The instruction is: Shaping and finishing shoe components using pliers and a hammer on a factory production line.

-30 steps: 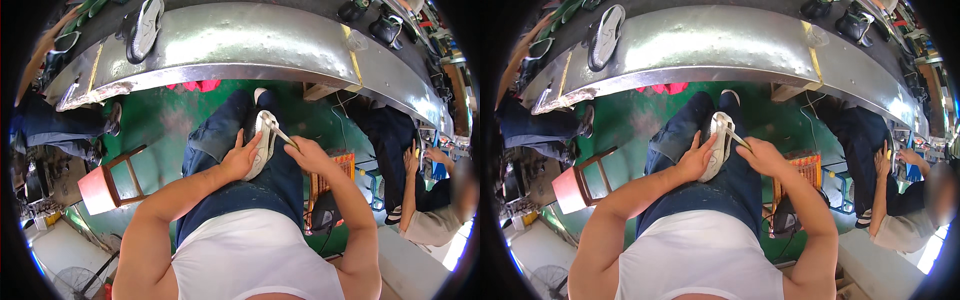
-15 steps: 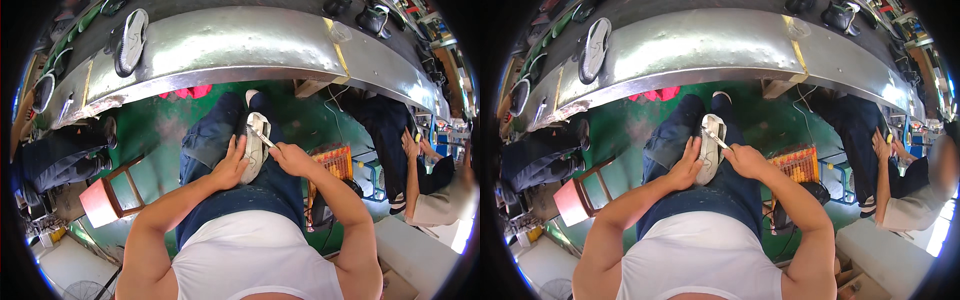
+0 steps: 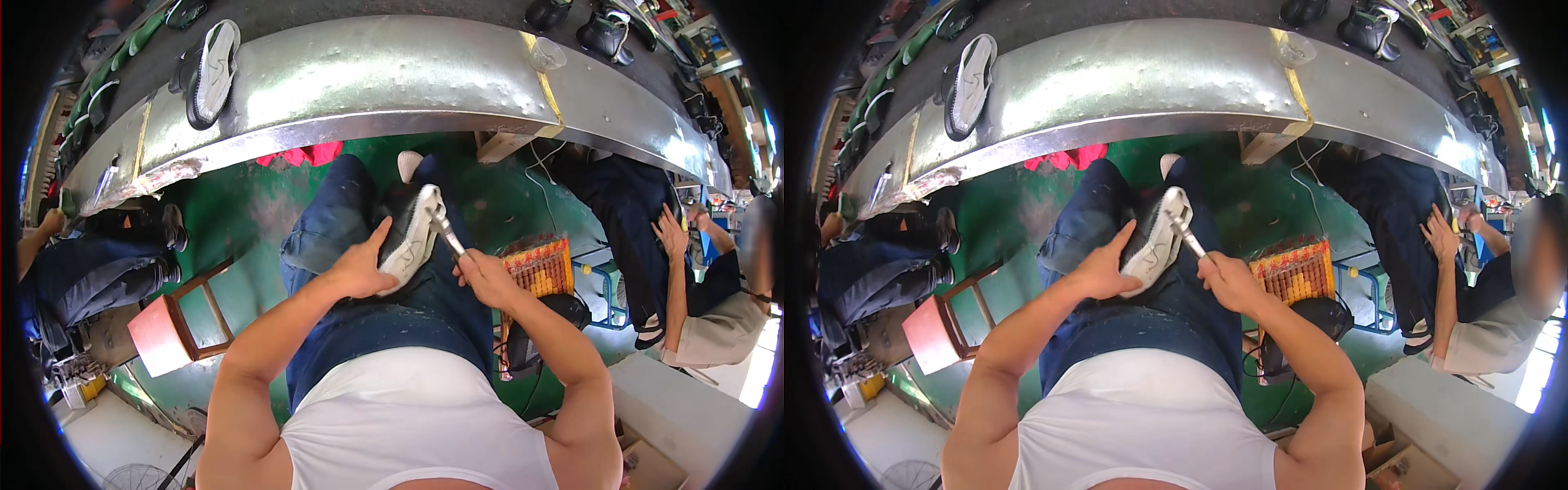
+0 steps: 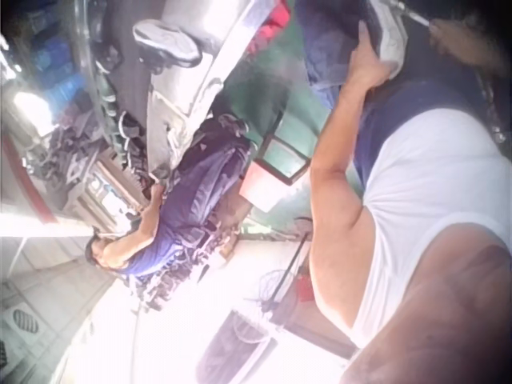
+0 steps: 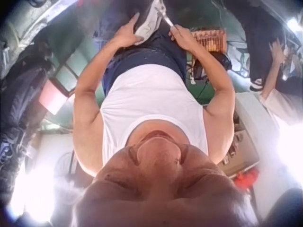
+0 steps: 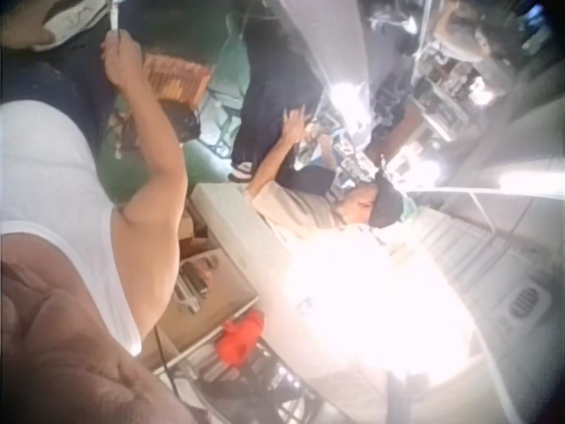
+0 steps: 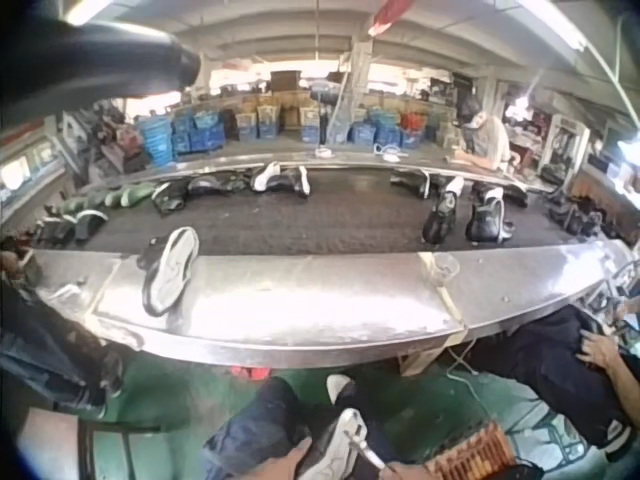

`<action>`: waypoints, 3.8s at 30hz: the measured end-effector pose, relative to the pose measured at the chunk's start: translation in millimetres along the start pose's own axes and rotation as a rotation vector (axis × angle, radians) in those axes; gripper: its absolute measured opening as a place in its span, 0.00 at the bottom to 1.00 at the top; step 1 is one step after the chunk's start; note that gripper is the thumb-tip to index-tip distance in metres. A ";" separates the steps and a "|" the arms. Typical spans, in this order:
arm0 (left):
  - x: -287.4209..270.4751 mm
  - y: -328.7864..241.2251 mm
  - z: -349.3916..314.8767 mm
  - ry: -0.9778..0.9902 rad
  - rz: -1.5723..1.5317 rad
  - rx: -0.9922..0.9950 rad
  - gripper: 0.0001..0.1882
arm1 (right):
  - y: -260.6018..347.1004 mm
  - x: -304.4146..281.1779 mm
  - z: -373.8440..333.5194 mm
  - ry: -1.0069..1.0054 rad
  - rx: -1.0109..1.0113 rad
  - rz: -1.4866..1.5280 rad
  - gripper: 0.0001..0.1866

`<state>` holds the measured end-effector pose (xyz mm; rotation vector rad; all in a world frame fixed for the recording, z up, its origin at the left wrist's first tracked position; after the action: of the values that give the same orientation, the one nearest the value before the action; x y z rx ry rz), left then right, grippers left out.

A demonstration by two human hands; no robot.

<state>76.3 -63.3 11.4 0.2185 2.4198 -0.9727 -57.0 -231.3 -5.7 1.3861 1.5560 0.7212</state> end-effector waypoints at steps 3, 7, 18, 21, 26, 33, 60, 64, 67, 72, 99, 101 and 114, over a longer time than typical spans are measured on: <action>-60.6 -27.6 -24.7 -0.395 0.213 0.285 0.46 | -12.0 -15.5 -5.3 -0.123 -0.029 0.168 0.25; -124.6 -69.3 -38.2 -0.438 -0.205 0.407 0.38 | -18.1 -18.5 -5.8 -0.172 0.046 0.413 0.27; -3.2 -6.0 40.8 -0.190 -0.234 0.322 0.39 | 13.3 -13.7 -23.8 -0.077 0.069 0.310 0.16; -15.9 -4.7 -0.7 -0.474 -0.051 0.208 0.22 | 13.6 -7.4 -32.0 0.054 0.297 0.069 0.15; -18.4 -16.3 -24.1 -0.791 -0.049 0.415 0.09 | 43.3 3.0 -27.6 0.213 0.045 -0.220 0.25; -16.6 -38.0 -36.4 -0.878 0.037 0.559 0.05 | 63.7 -1.1 -24.2 0.206 -0.180 -0.393 0.27; 41.8 10.8 31.0 -0.219 -1.081 0.327 0.42 | 18.6 38.8 -11.3 -0.032 0.039 -0.051 0.14; 42.3 12.8 32.5 -0.334 -1.008 0.309 0.39 | 19.7 26.6 -16.5 0.196 0.447 0.241 0.14; 45.2 23.8 36.9 -0.455 -0.836 0.276 0.38 | 72.8 5.9 -2.7 0.185 -0.107 -0.432 0.13; 35.3 14.5 29.5 -0.531 -0.674 0.282 0.38 | 109.1 -17.8 13.6 0.037 -0.471 -0.719 0.17; 0.9 -19.0 16.6 -0.473 0.002 0.299 0.32 | -14.5 57.9 11.4 0.217 0.479 0.874 0.15; 3.5 -19.6 18.3 -0.462 0.015 0.282 0.31 | -27.8 63.4 5.1 0.462 0.583 1.237 0.18; 5.3 -20.8 22.2 -0.473 0.105 0.227 0.28 | 38.0 -29.3 33.5 0.586 0.490 0.164 0.20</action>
<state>73.9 -93.8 7.6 0.1697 1.8546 -1.1083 -11.3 -256.7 20.4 1.7747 2.2015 0.9440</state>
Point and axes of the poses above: each hand's wrist, its own z-axis towards the middle knuckle, its own x-axis out of the palm, y = z × x, the point moved 10 cm from there along z, towards the middle knuckle, and after that the axes turned 11 degrees about z, right-handed, at the moved point
